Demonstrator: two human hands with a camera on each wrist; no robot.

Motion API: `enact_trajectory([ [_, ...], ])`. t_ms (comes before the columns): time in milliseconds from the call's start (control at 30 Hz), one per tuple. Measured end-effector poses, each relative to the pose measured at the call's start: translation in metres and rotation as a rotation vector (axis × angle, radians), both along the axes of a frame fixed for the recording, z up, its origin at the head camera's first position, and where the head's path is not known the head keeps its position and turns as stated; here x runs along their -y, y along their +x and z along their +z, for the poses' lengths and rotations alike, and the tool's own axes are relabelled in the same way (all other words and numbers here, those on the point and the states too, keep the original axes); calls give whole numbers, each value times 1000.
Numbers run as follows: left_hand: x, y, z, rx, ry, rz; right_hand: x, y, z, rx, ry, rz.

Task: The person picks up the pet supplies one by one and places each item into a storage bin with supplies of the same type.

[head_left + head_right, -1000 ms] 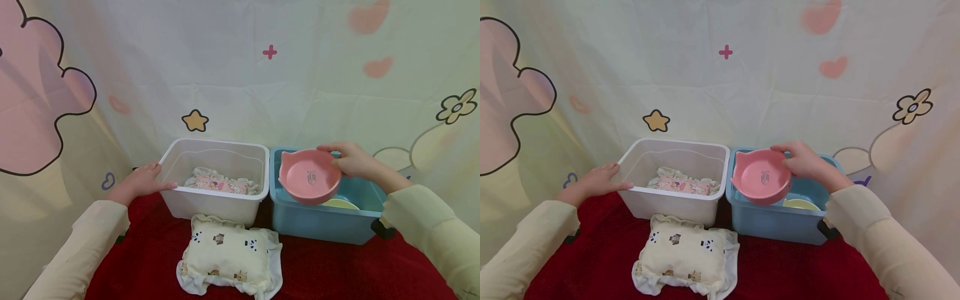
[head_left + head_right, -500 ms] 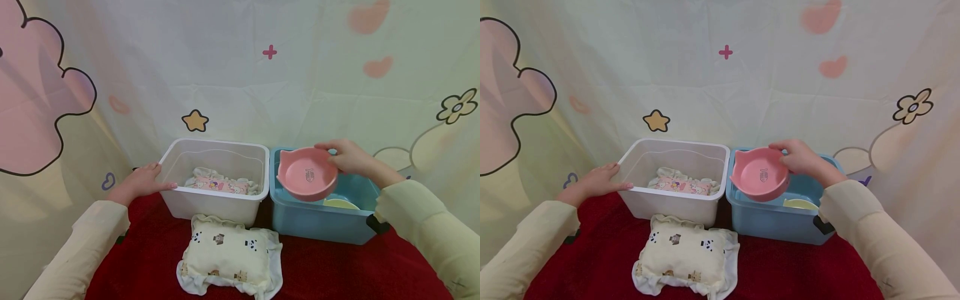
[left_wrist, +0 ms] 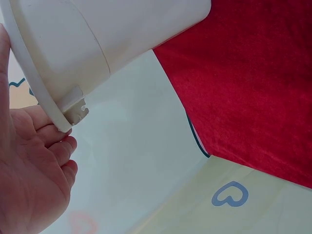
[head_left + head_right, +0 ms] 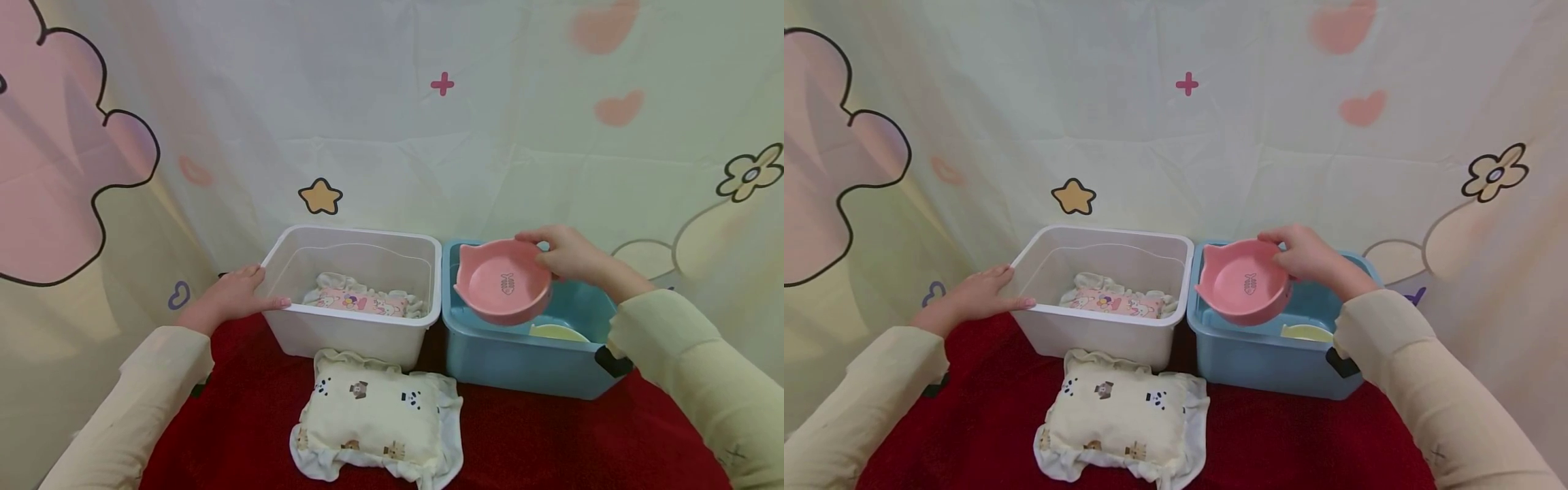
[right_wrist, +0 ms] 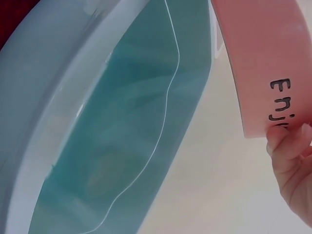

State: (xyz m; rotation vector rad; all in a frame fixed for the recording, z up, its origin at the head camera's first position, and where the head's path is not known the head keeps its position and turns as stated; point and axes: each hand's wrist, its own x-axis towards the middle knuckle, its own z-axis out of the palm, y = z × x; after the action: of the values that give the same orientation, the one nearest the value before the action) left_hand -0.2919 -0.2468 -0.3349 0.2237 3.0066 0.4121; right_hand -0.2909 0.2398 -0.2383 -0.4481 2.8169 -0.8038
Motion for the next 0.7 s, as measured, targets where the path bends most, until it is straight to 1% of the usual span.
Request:
enact_trajectory([
  [433,1,-3,-2,-7,-14,-7,1,-9,-1,-4,19,-20],
  [700,1,-3,-2,11,-9,4,2,-14,-2,-7,31,-22],
])
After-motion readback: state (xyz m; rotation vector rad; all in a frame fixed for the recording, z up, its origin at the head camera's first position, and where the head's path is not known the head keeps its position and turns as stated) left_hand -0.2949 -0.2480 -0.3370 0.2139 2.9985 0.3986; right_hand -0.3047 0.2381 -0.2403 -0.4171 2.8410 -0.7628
